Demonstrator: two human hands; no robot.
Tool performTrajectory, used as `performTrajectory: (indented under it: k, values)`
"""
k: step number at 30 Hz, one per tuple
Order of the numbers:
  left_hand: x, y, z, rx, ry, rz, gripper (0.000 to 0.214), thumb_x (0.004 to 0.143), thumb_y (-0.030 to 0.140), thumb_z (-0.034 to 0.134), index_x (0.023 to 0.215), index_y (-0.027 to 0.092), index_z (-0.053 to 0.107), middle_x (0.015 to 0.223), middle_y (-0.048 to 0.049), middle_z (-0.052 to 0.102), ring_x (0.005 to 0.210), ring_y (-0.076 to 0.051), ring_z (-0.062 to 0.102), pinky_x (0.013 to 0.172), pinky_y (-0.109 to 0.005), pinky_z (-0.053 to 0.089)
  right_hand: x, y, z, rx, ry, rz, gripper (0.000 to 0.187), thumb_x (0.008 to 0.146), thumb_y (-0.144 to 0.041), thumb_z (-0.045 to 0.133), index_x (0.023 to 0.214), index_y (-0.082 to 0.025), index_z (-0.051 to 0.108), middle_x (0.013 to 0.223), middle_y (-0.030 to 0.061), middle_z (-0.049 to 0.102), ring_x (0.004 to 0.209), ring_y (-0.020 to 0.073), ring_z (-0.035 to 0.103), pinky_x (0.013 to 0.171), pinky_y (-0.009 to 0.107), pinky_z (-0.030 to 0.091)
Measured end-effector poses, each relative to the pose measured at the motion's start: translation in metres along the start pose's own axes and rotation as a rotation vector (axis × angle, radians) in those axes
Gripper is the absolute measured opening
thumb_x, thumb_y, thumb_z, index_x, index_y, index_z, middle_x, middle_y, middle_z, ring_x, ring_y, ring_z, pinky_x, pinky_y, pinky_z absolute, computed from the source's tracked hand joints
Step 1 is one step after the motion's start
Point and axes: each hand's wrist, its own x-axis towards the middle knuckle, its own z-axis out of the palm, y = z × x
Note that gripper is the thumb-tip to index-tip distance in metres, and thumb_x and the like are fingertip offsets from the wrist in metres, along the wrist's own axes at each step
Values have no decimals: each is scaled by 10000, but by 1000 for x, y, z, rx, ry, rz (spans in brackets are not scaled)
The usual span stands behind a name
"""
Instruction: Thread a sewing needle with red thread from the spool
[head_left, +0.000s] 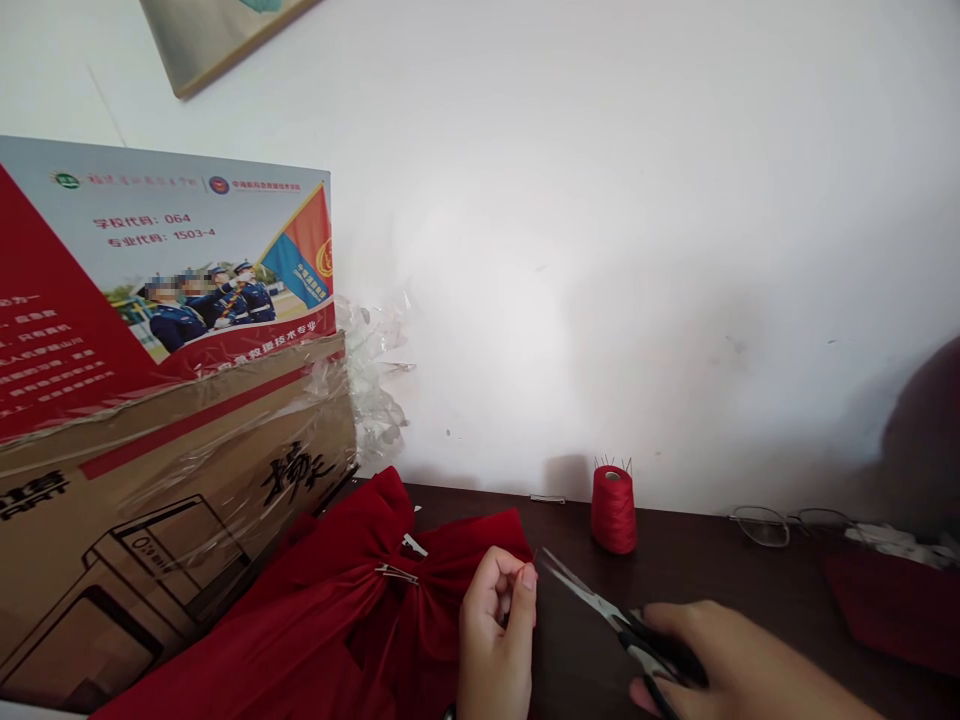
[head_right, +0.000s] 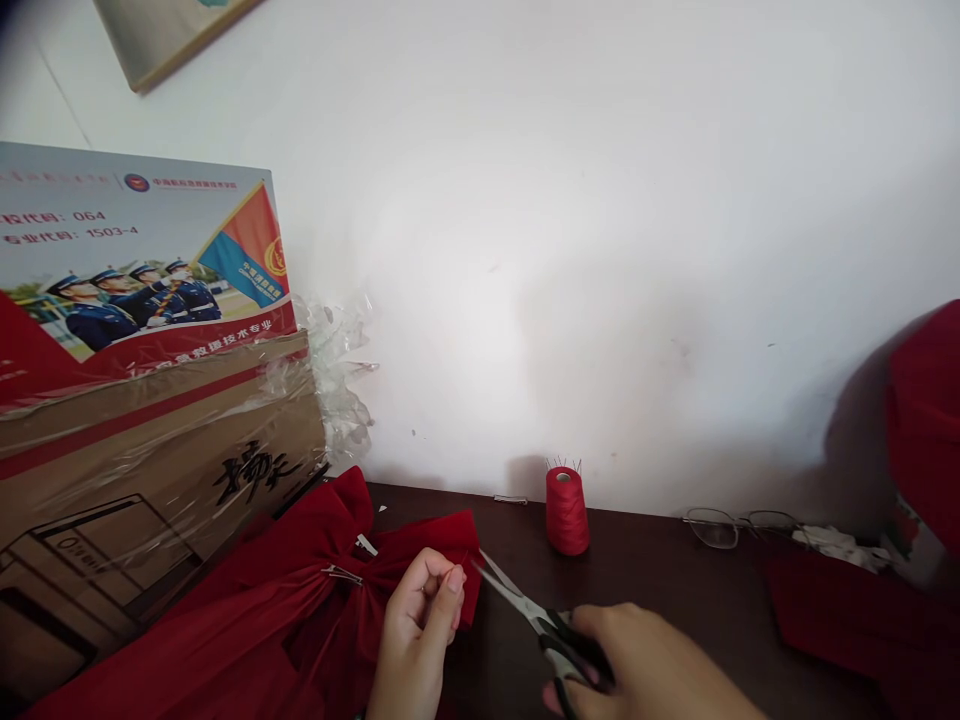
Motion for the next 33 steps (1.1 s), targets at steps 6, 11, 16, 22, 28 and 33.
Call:
performTrajectory:
  k: [6, 11, 16, 22, 28, 33]
  values:
    - [1, -7, 6, -143, -83, -92, 504, 789, 654, 573, 686, 184, 422, 548, 77, 316, 497, -66, 194, 466, -199, 155, 24, 81, -44, -360, 101, 86, 292, 612, -162, 628, 863, -227, 760, 916, 79, 733, 837, 295, 673, 699, 333, 452]
    - [-2, -6, 12, -203, -195, -195, 510, 752, 666, 603, 712, 182, 445, 503, 96, 327, 449, -47, 166, 446, -199, 119, 37, 111, -54, -374, 159, 18, 389, 654, -103, 617, 1016, -193, 728, 1074, 94, 715, 995, 294, 660, 818, 338, 471]
    - [-6, -4, 12, -144, -238, -249, 470, 771, 610, 610, 693, 181, 434, 551, 79, 351, 485, -56, 204, 446, -190, 147, 34, 91, -58, -427, 95, 45, 312, 763, -207, 588, 1053, -203, 706, 1069, 83, 711, 976, 296, 658, 800, 363, 473]
    - [-7, 1, 10, -119, -246, -253, 395, 806, 521, 596, 689, 187, 418, 565, 76, 347, 504, -68, 242, 458, -190, 181, 16, 51, -73, -239, 173, -108, 319, 875, -388, 511, 1070, -192, 670, 1056, 79, 703, 910, 237, 652, 795, 320, 490]
    - [-8, 4, 11, -122, -267, -271, 352, 818, 460, 601, 689, 183, 427, 565, 76, 357, 502, -64, 249, 463, -190, 192, -22, 7, -92, -43, 417, -248, 421, 842, -564, 543, 1005, -202, 682, 981, 79, 701, 762, 184, 631, 574, 235, 491]
    - [-9, 3, 11, -113, -282, -283, 351, 829, 443, 603, 678, 182, 423, 563, 74, 353, 505, -63, 252, 462, -189, 191, -55, -7, -101, -33, 674, -347, 415, 818, -578, 601, 1066, -248, 646, 1030, 65, 689, 774, 173, 654, 571, 204, 532]
